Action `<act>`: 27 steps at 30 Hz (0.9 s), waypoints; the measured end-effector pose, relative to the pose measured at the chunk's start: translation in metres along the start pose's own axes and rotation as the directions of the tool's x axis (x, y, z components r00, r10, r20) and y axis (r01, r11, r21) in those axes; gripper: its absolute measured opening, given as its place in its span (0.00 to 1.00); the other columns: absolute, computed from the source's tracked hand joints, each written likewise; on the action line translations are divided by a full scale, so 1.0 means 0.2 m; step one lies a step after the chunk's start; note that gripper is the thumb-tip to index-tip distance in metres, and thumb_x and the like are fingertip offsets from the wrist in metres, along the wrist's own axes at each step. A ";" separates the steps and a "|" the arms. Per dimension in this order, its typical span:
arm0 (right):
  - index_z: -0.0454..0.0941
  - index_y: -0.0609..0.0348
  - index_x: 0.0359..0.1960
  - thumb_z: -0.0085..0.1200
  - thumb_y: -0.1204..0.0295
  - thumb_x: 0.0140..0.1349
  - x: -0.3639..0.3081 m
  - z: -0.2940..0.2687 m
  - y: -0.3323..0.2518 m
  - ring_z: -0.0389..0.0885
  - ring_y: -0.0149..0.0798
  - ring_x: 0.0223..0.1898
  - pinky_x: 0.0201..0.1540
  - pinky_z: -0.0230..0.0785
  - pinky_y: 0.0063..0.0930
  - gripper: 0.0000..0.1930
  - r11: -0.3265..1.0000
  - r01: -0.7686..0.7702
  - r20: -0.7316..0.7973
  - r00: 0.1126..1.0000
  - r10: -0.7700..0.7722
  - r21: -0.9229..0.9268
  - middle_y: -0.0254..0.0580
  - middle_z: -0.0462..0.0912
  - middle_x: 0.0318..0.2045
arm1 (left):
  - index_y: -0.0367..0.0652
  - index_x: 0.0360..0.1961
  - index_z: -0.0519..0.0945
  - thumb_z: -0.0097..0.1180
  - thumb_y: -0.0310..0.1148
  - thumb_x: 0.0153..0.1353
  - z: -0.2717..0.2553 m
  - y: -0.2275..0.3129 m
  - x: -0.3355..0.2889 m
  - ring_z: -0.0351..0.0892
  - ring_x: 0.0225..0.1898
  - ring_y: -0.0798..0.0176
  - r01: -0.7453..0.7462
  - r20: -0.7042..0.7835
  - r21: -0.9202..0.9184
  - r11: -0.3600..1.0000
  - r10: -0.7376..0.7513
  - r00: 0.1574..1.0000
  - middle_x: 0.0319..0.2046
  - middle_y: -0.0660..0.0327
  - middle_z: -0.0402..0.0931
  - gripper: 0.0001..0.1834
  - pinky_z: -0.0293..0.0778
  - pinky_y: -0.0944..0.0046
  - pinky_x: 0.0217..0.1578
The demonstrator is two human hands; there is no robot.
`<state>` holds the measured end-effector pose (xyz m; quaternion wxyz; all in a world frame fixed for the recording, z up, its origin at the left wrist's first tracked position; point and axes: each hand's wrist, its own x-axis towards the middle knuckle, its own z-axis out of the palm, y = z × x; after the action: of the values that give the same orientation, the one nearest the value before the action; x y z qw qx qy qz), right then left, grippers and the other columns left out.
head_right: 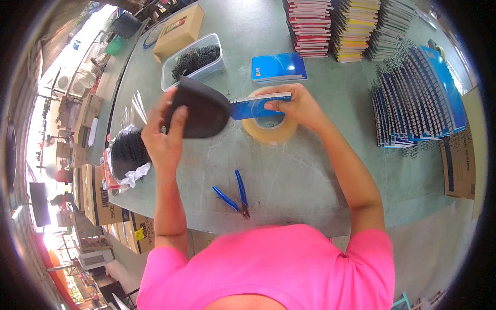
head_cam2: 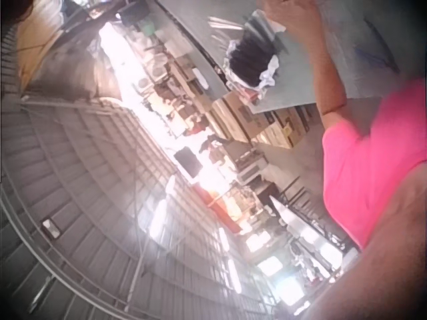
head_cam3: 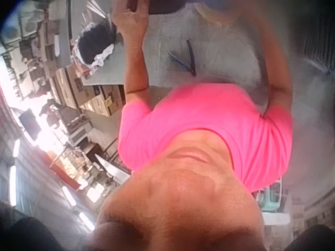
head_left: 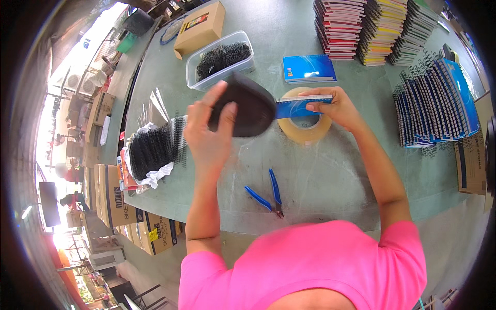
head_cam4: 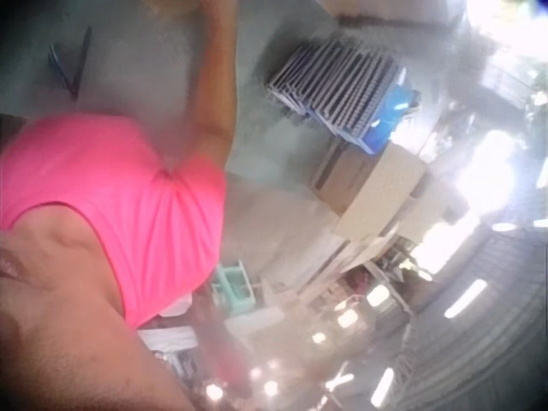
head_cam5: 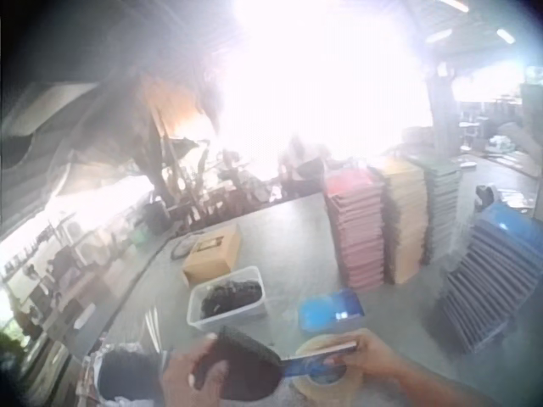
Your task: The person assembles spiral notebooks by threading a plastic coil through the pre-punched holes of a cover and stack of pages, using a black block to guide the coil, and then stacks the finished notebooks.
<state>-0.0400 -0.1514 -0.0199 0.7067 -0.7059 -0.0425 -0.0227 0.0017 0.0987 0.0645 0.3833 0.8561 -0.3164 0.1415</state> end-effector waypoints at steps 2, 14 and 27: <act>0.79 0.63 0.44 0.58 0.79 0.52 0.01 0.04 -0.06 0.77 0.26 0.42 0.49 0.67 0.23 0.16 0.997 -0.067 0.038 0.997 0.065 0.038 0.34 0.82 0.38 | 0.47 0.45 0.79 0.58 0.27 0.52 0.01 -0.08 -0.03 0.76 0.34 0.55 -0.082 0.050 0.142 0.986 0.076 0.996 0.32 0.54 0.76 0.17 0.72 0.59 0.38; 0.78 0.63 0.45 0.56 0.81 0.53 -0.03 0.04 0.01 0.76 0.25 0.41 0.48 0.67 0.22 0.15 0.993 -0.033 0.025 0.999 0.030 0.114 0.33 0.82 0.39 | 0.39 0.48 0.77 0.58 0.22 0.52 0.11 0.00 0.00 0.79 0.40 0.62 -0.066 0.146 0.045 0.997 0.058 0.988 0.42 0.56 0.79 0.19 0.72 0.64 0.44; 0.74 0.67 0.49 0.52 0.83 0.57 -0.05 0.04 0.03 0.73 0.22 0.38 0.44 0.68 0.18 0.16 0.997 -0.002 -0.024 1.000 0.004 0.073 0.32 0.80 0.38 | 0.46 0.49 0.78 0.58 0.23 0.52 0.24 0.06 0.02 0.78 0.37 0.62 -0.131 0.236 0.036 0.991 0.119 0.964 0.36 0.56 0.78 0.20 0.72 0.65 0.41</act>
<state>-0.0497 -0.1431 -0.0269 0.7325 -0.6793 -0.0336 -0.0288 -0.0032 0.0550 0.0402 0.3114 0.8548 -0.4090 0.0718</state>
